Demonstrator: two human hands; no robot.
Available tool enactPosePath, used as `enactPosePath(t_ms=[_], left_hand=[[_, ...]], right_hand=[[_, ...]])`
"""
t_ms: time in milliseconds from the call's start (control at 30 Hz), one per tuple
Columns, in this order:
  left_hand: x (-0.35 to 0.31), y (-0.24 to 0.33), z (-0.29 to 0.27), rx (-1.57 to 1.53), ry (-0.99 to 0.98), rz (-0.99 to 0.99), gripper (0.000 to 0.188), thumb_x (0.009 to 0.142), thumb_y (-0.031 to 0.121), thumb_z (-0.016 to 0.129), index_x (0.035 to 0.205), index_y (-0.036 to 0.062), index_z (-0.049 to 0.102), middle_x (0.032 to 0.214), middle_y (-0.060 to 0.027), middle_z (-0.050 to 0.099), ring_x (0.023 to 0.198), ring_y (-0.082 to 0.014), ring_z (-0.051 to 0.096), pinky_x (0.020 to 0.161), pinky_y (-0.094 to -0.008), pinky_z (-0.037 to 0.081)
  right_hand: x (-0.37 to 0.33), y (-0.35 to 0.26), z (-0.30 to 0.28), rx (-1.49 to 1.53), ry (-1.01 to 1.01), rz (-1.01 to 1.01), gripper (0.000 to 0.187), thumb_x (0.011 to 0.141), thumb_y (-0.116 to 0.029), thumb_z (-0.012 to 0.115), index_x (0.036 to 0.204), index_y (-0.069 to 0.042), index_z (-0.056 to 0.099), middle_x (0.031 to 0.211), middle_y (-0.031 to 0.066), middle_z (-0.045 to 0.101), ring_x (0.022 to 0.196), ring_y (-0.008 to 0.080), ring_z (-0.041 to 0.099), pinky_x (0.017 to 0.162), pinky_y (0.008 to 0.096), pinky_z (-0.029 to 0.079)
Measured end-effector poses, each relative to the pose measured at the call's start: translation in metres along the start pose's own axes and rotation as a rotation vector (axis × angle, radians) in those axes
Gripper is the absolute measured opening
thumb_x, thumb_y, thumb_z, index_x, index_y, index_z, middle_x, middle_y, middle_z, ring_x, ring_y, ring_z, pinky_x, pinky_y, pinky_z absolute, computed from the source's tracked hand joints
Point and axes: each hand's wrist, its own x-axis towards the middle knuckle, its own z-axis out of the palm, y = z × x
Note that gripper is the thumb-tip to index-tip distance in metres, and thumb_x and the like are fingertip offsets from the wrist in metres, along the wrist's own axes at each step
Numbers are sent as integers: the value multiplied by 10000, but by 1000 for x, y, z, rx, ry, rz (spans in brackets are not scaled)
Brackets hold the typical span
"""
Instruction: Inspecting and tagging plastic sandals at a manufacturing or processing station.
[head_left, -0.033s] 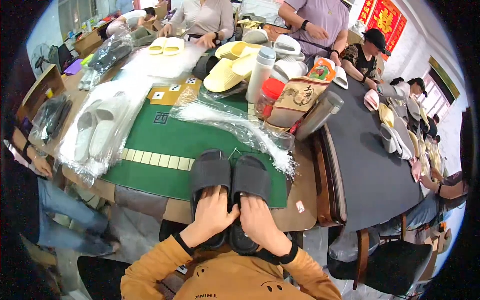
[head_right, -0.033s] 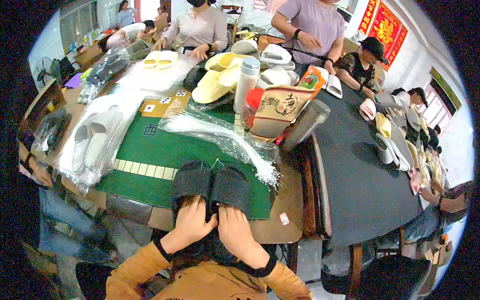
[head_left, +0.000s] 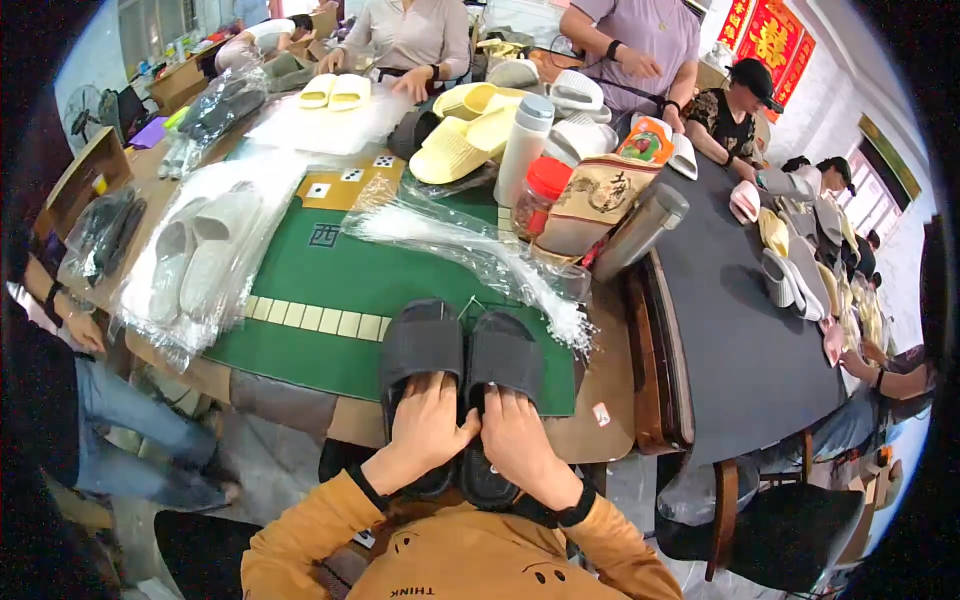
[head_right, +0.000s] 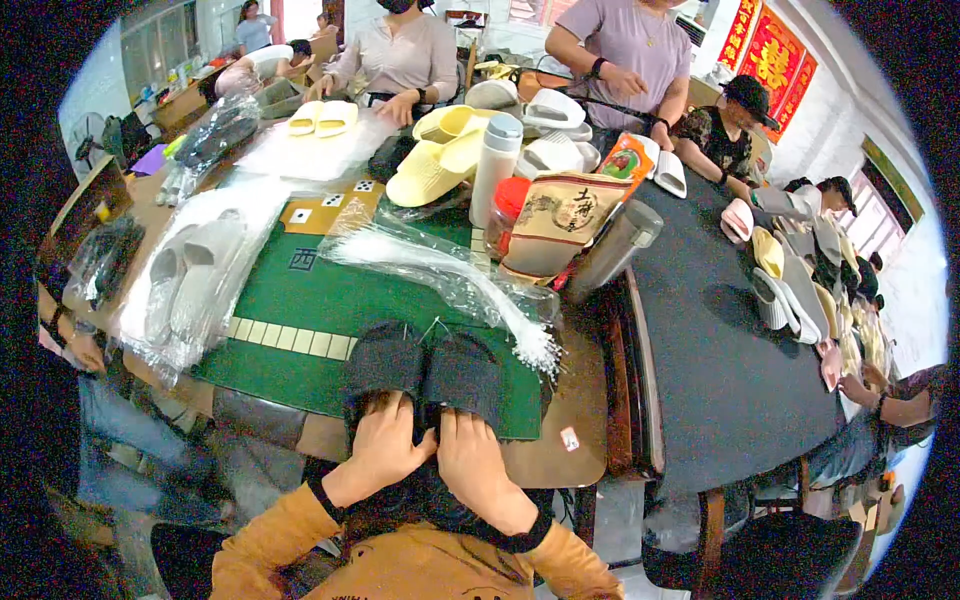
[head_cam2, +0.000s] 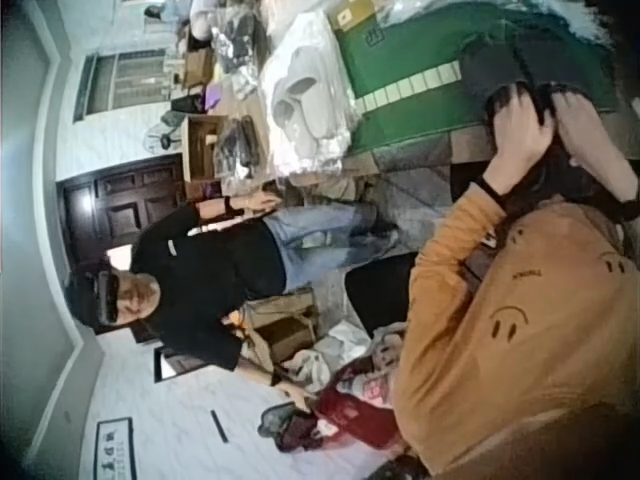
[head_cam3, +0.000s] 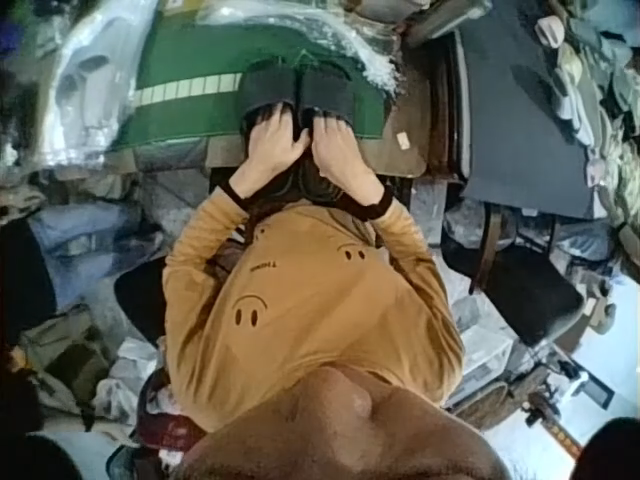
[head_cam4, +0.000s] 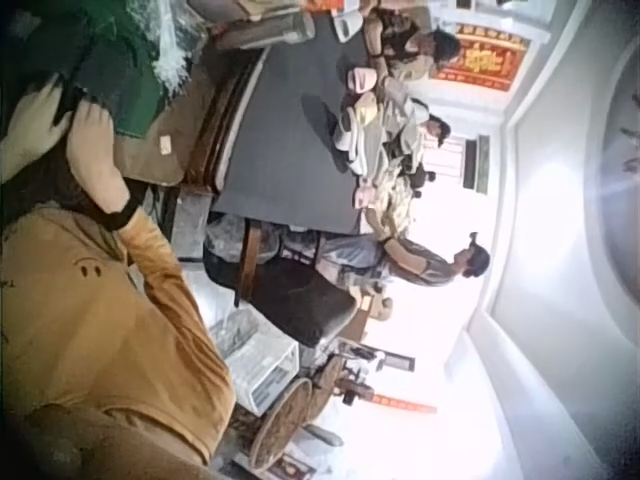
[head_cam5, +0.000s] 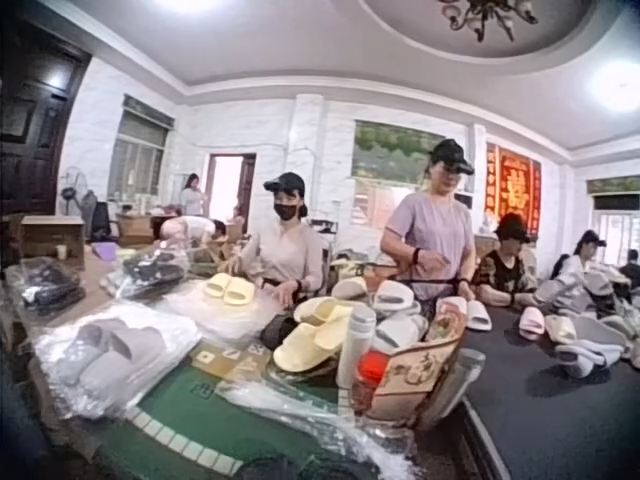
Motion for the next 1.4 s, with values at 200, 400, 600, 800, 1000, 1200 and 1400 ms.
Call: enactPosePath(t_ms=[200,400,600,800,1000,1200,1400], left_hand=[[-4,3,0,-43,-54,-31,506,803,316,633,1019,-131,533,1123,-337,524,1012,-483,516,880,-514,442],[-5,0,-2,-19,-22,46,528,812,315,628,1060,-137,513,1139,-345,512,993,-482,528,874,-498,453],[-4,-2,-15,-133,-177,-23,629,832,388,628,1095,-165,484,1181,-368,486,1036,-502,513,909,-500,442],[-4,-7,-18,-141,-208,31,678,827,410,629,1142,-164,456,1237,-390,458,1108,-512,496,933,-505,438],[-4,-3,-15,-148,-188,-7,634,816,392,635,1115,-146,486,1179,-362,501,1061,-475,528,927,-505,430],[3,-4,-10,-42,-24,30,502,826,359,630,989,-108,542,1066,-297,543,968,-433,551,877,-498,434],[2,-3,-4,-6,22,36,483,826,354,627,964,-103,552,1029,-290,557,961,-448,546,873,-498,435]], right_hand=[[11,1,-1,38,-241,88,376,813,-51,532,1147,115,483,1009,259,561,908,378,581,803,402,499],[-1,-11,-27,41,140,-75,238,835,-50,533,1057,31,560,899,152,614,830,303,620,749,358,533],[-5,-4,-49,535,26,-47,123,896,-16,536,987,8,615,846,122,635,772,262,636,676,352,502],[8,11,-20,1076,-298,312,180,980,-116,455,948,11,579,757,25,575,692,92,543,627,257,471],[20,10,-6,592,-267,288,178,941,-72,458,1037,52,542,818,209,615,743,311,640,632,379,502],[0,-8,-52,332,-98,145,476,917,-101,547,1371,-111,407,898,184,587,715,414,615,595,483,528],[-16,14,-58,489,45,-12,294,851,-14,606,1139,-72,627,844,136,587,714,351,626,611,430,514]])
